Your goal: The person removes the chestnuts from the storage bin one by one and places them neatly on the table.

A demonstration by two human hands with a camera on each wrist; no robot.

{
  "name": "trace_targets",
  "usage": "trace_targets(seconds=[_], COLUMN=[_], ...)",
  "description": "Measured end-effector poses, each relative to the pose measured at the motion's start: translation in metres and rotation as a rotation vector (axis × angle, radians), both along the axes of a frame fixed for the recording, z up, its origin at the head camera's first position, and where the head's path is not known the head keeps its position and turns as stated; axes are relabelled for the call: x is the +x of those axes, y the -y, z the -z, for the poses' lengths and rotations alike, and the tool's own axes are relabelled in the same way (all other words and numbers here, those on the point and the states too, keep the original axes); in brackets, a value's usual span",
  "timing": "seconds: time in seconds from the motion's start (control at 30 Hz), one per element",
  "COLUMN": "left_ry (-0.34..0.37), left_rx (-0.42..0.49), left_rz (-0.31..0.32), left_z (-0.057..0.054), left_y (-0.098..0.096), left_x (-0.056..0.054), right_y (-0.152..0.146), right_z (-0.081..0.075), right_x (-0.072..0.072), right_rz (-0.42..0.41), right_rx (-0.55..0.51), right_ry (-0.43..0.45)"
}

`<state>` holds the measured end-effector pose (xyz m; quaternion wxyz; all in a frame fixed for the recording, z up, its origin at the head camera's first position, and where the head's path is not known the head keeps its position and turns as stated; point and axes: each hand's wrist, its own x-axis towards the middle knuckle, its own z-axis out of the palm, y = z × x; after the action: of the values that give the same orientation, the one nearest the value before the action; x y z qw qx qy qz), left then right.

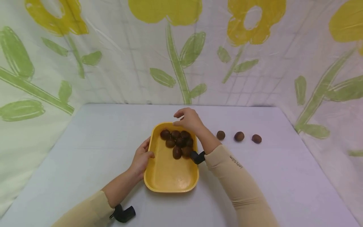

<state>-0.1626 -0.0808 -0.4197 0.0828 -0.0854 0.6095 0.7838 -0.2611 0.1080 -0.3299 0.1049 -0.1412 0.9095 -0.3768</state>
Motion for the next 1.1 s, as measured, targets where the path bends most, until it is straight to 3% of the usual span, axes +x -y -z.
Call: trace_targets(seconds=[0.27, 0.57, 0.93, 1.1], left_ry=[0.007, -0.001, -0.028, -0.027], left_rx=[-0.008, 0.013, -0.002, 0.005], left_rz=[0.002, 0.022, 0.03, 0.026], left_z=[0.001, 0.002, 0.001, 0.001], left_y=[-0.001, -0.001, 0.001, 0.001], left_x=[0.001, 0.0, 0.0, 0.0], right_y=[0.025, 0.049, 0.068, 0.072], right_z=[0.015, 0.032, 0.052, 0.055], right_x=[-0.003, -0.004, 0.006, 0.008], right_rz=[-0.039, -0.071, -0.229, -0.254], right_rx=[-0.028, 0.086, 0.264, 0.274], right_ry=[0.017, 0.091, -0.054, -0.055])
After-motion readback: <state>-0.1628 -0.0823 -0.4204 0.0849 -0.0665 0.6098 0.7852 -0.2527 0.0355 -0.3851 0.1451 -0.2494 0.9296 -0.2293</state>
